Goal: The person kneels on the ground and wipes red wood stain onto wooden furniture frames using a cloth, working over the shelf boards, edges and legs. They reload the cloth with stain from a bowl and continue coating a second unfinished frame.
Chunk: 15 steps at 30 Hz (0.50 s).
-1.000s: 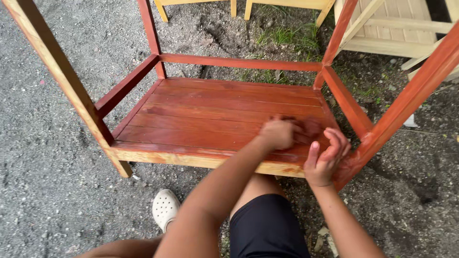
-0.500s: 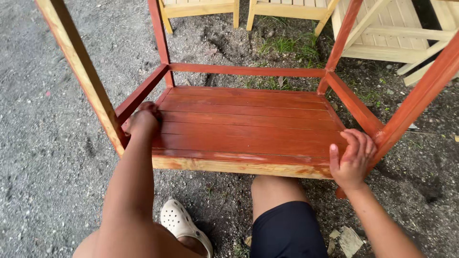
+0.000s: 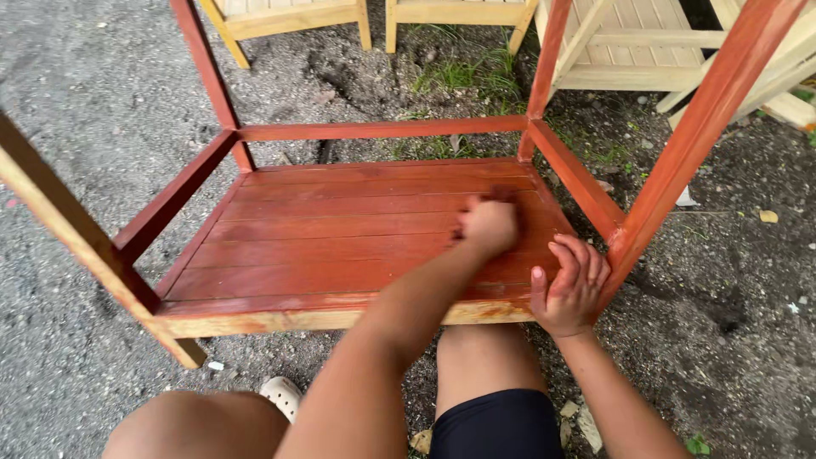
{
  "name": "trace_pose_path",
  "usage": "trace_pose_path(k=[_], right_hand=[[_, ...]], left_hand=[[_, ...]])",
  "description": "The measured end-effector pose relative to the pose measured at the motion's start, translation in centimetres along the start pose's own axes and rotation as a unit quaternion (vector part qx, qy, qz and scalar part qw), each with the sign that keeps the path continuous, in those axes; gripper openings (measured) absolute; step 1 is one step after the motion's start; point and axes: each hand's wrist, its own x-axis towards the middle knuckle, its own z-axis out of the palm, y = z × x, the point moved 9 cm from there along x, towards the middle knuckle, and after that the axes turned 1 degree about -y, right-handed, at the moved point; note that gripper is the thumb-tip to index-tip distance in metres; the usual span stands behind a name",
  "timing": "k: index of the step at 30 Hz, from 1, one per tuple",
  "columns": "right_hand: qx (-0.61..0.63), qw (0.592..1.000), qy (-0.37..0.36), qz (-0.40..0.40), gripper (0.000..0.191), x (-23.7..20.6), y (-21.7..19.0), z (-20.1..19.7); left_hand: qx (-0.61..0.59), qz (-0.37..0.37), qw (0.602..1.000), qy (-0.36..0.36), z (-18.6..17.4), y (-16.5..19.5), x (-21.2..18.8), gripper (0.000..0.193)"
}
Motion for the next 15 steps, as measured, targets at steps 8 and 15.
trace_pose_path(k=[8, 15], right_hand=[[0.011, 0.999, 0.027, 0.018, 0.036, -0.2, 0.2, -0.4], [0.011, 0.999, -0.039, 0.035, 0.042, 0.3, 0.1, 0.2]], left_hand=[[-0.068, 0.194, 0.977, -0.05, 0.6, 10.8, 1.0, 0.046], [-0.043, 0.102, 0.992, -0.057, -0.9, 0.8, -0.4, 0.037]])
